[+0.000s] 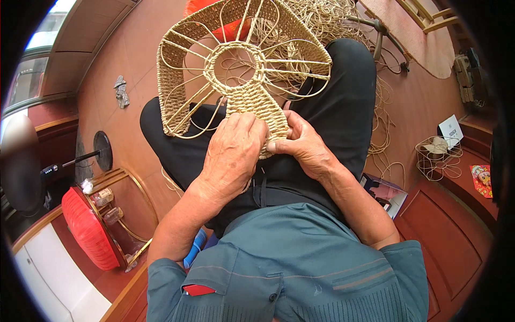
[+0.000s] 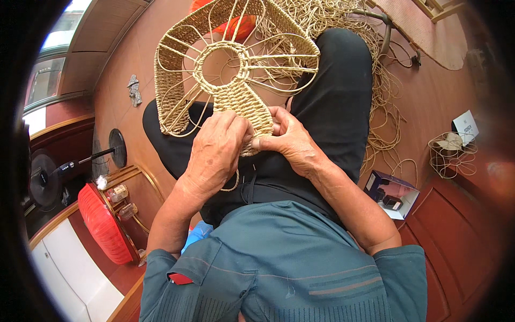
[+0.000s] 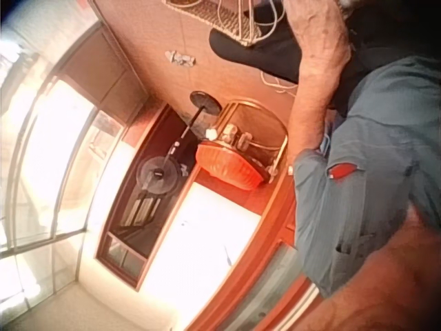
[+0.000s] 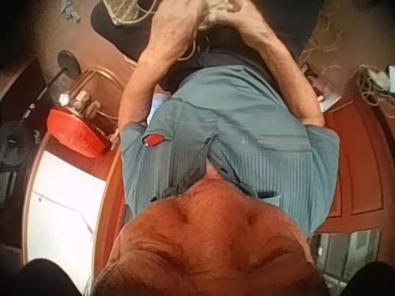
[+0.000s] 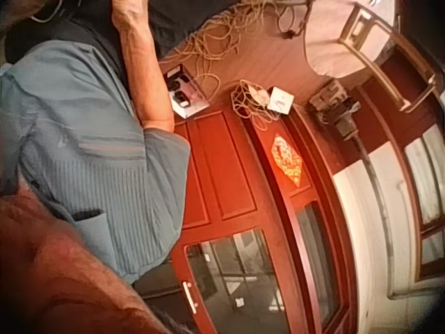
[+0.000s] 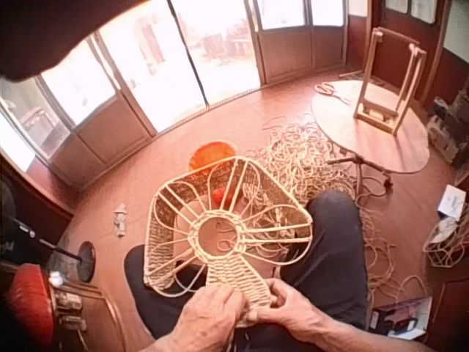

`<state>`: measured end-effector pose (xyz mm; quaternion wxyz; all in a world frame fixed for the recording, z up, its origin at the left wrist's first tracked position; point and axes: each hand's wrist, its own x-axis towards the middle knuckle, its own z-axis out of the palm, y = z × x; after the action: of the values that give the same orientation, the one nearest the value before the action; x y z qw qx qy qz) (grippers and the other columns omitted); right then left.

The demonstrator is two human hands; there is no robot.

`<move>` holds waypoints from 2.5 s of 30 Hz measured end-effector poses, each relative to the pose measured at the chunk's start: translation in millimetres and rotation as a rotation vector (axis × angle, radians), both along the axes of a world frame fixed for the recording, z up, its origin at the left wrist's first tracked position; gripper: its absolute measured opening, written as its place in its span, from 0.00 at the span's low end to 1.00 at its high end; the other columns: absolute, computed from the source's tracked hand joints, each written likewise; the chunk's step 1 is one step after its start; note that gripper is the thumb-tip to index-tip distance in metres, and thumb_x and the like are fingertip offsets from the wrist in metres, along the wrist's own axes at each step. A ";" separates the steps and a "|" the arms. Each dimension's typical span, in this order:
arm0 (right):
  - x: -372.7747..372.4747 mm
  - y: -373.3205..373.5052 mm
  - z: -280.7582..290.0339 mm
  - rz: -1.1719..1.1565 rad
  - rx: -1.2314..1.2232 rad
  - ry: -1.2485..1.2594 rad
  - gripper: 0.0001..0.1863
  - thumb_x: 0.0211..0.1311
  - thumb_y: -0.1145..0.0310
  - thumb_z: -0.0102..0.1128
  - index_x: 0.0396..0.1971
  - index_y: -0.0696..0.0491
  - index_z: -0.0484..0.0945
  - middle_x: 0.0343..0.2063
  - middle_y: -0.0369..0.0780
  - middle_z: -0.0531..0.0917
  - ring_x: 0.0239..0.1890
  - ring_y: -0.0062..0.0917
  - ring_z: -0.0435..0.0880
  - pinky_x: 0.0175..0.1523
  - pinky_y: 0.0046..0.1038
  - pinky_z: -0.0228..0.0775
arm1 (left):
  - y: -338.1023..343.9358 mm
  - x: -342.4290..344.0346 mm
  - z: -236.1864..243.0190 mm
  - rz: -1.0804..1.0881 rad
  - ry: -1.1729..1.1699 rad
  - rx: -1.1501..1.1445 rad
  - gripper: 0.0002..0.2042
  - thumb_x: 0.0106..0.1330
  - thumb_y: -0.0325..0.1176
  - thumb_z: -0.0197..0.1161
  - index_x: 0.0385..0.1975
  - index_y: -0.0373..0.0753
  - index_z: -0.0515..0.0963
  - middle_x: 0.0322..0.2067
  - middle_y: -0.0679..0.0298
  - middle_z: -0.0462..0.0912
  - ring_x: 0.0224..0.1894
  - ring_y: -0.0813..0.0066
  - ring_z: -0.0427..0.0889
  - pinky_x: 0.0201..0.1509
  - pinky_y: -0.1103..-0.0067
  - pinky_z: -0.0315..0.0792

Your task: Manually weaving a decorative object using straw or natural fibers.

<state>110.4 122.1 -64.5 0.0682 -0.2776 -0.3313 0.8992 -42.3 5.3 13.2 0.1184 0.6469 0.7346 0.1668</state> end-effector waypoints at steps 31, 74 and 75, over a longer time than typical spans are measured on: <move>0.2 -15.2 16.3 -0.327 -0.009 -0.013 0.23 0.64 0.78 0.61 0.59 0.58 0.69 0.39 0.38 0.83 0.31 0.15 0.78 0.34 0.18 0.73 | 2.4 26.7 -17.1 0.226 -0.119 0.363 0.11 0.64 0.21 0.73 0.44 0.39 0.86 0.35 0.61 0.84 0.40 0.63 0.85 0.46 0.72 0.79; 18.2 -13.3 -20.8 -0.130 -0.108 0.067 0.16 0.76 0.70 0.66 0.59 0.58 0.80 0.49 0.36 0.88 0.47 0.17 0.87 0.49 0.20 0.82 | -1.4 36.2 -12.6 0.205 0.102 0.086 0.13 0.62 0.27 0.64 0.47 0.41 0.82 0.41 0.61 0.78 0.46 0.60 0.79 0.52 0.65 0.70; 18.8 -13.5 -22.0 -0.131 -0.106 0.063 0.16 0.76 0.70 0.66 0.59 0.58 0.80 0.49 0.36 0.88 0.47 0.17 0.87 0.49 0.20 0.82 | -3.0 35.0 -14.7 0.203 0.042 0.127 0.12 0.62 0.27 0.64 0.46 0.41 0.81 0.41 0.62 0.78 0.46 0.59 0.78 0.53 0.65 0.69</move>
<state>129.2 108.6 -86.5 0.1226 -0.2733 -0.2622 0.9173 -7.2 2.3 -1.5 0.0443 0.5787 0.7867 0.2103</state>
